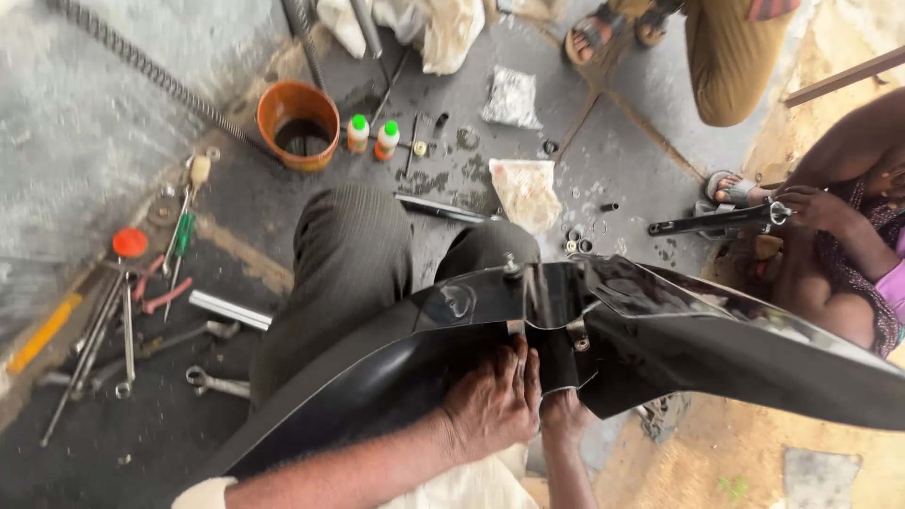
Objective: Attaching or repairing a plastic fender part for a motorcycle using bolts and hands.
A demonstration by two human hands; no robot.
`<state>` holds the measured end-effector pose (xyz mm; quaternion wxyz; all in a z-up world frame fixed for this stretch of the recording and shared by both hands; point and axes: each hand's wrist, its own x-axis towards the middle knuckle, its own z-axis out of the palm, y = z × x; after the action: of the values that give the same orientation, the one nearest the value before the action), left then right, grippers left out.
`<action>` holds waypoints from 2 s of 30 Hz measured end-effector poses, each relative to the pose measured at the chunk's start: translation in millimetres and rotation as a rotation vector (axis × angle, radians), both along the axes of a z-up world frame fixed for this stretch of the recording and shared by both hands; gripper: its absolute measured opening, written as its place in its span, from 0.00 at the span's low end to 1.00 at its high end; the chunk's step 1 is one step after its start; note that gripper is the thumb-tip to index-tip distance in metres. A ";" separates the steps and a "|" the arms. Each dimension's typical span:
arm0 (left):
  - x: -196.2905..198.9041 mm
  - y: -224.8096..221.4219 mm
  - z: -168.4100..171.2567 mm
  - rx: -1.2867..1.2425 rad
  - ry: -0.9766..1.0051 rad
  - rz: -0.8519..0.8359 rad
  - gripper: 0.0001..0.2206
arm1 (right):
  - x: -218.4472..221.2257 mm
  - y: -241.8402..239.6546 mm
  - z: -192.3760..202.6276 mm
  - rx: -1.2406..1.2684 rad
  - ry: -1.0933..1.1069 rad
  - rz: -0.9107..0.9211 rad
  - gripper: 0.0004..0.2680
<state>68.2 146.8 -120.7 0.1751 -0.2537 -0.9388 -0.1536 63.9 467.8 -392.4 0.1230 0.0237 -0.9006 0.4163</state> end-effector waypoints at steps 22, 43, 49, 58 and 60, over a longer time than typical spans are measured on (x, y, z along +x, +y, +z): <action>-35.6 -42.9 54.2 0.516 -0.442 -0.115 0.16 | -32.3 -70.2 180.7 0.015 0.069 -0.157 0.09; -32.3 -33.5 68.3 0.982 -0.722 0.008 0.19 | -19.1 -134.4 280.8 -1.273 -0.373 0.046 0.05; -28.0 -36.5 65.7 1.034 -0.925 0.016 0.28 | -3.9 -146.6 270.0 -0.954 -0.082 0.084 0.04; -20.2 -37.5 56.5 1.100 -0.765 0.030 0.21 | 11.5 -156.8 265.5 -0.682 -0.042 0.019 0.05; -18.0 -36.6 55.3 1.109 -0.760 0.056 0.19 | 12.7 -153.5 257.4 -0.622 -0.018 0.034 0.05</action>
<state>50.2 110.1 -65.4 -0.0591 -0.0300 -0.7236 -0.6870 76.6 314.3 -134.9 0.1091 -0.0036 -0.7306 0.6740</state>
